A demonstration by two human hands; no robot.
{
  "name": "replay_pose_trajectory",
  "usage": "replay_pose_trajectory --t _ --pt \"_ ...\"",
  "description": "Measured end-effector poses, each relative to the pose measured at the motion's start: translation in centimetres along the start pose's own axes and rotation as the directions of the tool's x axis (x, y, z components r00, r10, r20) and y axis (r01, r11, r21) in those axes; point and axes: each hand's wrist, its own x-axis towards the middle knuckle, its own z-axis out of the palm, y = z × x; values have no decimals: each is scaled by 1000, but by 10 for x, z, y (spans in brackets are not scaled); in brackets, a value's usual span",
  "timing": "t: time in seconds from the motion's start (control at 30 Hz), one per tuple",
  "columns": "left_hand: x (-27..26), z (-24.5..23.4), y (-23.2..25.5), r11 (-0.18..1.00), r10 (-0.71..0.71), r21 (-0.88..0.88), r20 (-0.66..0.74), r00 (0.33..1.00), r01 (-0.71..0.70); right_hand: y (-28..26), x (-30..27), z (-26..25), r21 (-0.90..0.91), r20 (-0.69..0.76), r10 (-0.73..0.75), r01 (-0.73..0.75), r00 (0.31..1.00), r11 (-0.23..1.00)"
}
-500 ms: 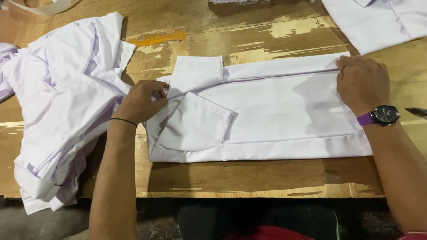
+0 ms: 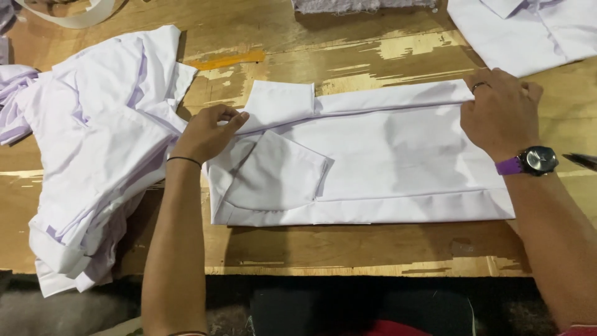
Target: Neatly folding a white collared shirt on a wooden work surface in a factory setting.
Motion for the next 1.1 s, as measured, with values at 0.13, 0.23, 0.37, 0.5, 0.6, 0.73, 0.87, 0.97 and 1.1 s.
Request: replay_pose_trajectory --t 0.13,0.23,0.37,0.5,0.6,0.73,0.87,0.97,1.1 --pt "8 13 9 986 -133 88 -69 989 138 -51 50 -34 236 -22 -37 41 999 971" --pt "12 27 4 971 -147 168 -139 979 170 -108 92 -48 616 104 -95 11 990 787" --pt "11 47 -2 980 -99 142 -266 959 140 -184 138 -22 741 277 -181 -90 944 666" --pt "20 59 -22 958 -39 255 -326 945 127 -244 165 38 635 362 -192 -90 912 767" --pt "17 61 -27 955 16 283 -331 943 83 -269 171 21 543 481 -156 -153 863 826" --pt "19 66 -30 949 64 308 -377 924 60 -277 179 32 565 480 -146 -177 865 806" --pt "17 64 -26 960 5 264 -352 936 94 -271 176 14 667 446 -178 -194 877 719" --pt "15 60 -22 973 -7 214 -342 940 85 -260 169 -6 775 362 -249 -141 898 616" --pt "1 50 -12 998 -28 47 -282 959 43 -243 136 -62 861 164 -396 64 904 504"
